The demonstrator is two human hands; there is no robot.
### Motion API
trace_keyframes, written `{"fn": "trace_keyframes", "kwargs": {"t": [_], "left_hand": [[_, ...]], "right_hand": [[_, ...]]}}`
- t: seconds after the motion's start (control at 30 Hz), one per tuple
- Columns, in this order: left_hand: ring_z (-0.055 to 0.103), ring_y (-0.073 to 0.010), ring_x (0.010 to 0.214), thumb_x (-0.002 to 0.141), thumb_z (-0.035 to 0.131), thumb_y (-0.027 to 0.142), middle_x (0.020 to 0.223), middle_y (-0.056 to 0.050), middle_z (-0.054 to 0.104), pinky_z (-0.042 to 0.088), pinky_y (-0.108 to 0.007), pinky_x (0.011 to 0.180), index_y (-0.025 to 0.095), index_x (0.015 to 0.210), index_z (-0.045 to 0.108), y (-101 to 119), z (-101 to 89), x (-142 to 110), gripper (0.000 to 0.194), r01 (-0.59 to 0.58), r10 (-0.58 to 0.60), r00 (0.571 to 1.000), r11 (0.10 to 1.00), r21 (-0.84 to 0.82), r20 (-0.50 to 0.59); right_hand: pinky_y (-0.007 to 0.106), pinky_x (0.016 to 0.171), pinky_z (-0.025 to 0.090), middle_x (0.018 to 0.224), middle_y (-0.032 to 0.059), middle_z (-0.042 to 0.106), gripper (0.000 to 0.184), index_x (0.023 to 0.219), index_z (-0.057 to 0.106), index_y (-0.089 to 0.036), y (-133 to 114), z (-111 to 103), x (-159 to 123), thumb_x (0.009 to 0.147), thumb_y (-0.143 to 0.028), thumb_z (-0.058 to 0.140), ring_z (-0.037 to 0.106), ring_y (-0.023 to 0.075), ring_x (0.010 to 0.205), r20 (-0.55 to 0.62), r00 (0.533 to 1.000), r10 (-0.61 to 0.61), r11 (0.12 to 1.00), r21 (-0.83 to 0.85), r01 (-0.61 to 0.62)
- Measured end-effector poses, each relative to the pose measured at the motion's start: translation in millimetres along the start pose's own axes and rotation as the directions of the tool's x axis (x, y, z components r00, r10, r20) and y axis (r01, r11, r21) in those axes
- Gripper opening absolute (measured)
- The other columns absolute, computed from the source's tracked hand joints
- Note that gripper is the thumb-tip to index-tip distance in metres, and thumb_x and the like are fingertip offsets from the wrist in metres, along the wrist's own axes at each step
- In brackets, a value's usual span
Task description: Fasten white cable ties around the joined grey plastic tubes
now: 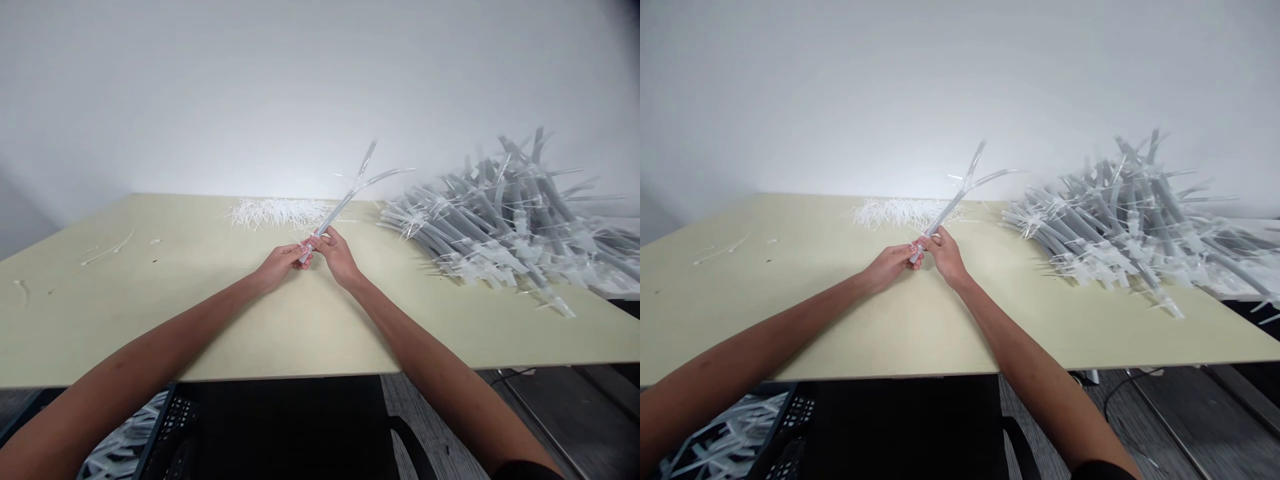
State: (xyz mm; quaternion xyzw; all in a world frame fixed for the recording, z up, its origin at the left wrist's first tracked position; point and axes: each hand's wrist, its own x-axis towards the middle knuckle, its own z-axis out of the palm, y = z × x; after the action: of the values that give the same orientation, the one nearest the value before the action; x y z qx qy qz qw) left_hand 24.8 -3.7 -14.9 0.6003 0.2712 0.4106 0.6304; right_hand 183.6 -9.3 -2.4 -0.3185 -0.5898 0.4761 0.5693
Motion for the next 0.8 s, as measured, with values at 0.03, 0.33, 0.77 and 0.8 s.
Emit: {"fn": "trace_keyframes", "kwargs": {"t": [0.03, 0.33, 0.77, 0.8], "left_hand": [[0.052, -0.0135, 0.072, 0.081, 0.059, 0.041, 0.080, -0.005, 0.055, 0.040, -0.030, 0.073, 0.013, 0.079, 0.063, 0.1, 0.3, -0.3, 0.028, 0.002, -0.002, 1.000, 1.000, -0.008, 0.002], [0.051, -0.0131, 0.071, 0.081, 0.058, 0.043, 0.078, -0.005, 0.055, 0.041, -0.030, 0.071, 0.013, 0.081, 0.063, 2.9, 5.0, -0.3, 0.030, 0.004, -0.005, 1.000, 0.999, -0.052, -0.018], [0.057, -0.0158, 0.078, 0.078, 0.058, 0.046, 0.083, -0.005, 0.061, 0.044, -0.031, 0.073, 0.015, 0.082, 0.059, 12.5, -7.4, 7.9, 0.031, -0.087, 0.116, 0.965, 0.988, 0.130, -0.236], [0.057, -0.0158, 0.077, 0.078, 0.058, 0.046, 0.082, -0.005, 0.061, 0.045, -0.031, 0.074, 0.015, 0.080, 0.058, 12.9, -7.5, 7.8, 0.031, -0.094, 0.132, 0.959, 0.983, 0.158, -0.251]], "right_hand": [[0.034, 0.078, 0.047, 0.077, -0.0005, 0.068, 0.025, 0.087, 0.053, -0.022, 0.0, 0.3, -0.1, 0.075, -0.041, 0.065, 0.060, 0.0137, 0.068, 0.003, 1.000, -0.003, 1.000, 0.010, 0.003], [0.032, 0.070, 0.048, 0.079, -0.0004, 0.068, 0.026, 0.089, 0.052, -0.023, 1.1, 2.8, 1.4, 0.075, -0.041, 0.066, 0.059, 0.0128, 0.063, 0.014, 1.000, -0.011, 0.997, 0.076, 0.010], [0.035, 0.076, 0.052, 0.078, 0.0004, 0.067, 0.031, 0.089, 0.054, -0.021, -2.5, 3.5, 2.4, 0.069, -0.038, 0.071, 0.065, 0.0165, 0.077, -0.014, 0.998, 0.054, 0.995, 0.086, -0.053], [0.036, 0.076, 0.052, 0.077, 0.0006, 0.067, 0.032, 0.088, 0.054, -0.020, -2.1, 3.6, 2.6, 0.068, -0.037, 0.073, 0.065, 0.0167, 0.076, -0.015, 0.998, 0.069, 0.995, 0.079, -0.067]]}}
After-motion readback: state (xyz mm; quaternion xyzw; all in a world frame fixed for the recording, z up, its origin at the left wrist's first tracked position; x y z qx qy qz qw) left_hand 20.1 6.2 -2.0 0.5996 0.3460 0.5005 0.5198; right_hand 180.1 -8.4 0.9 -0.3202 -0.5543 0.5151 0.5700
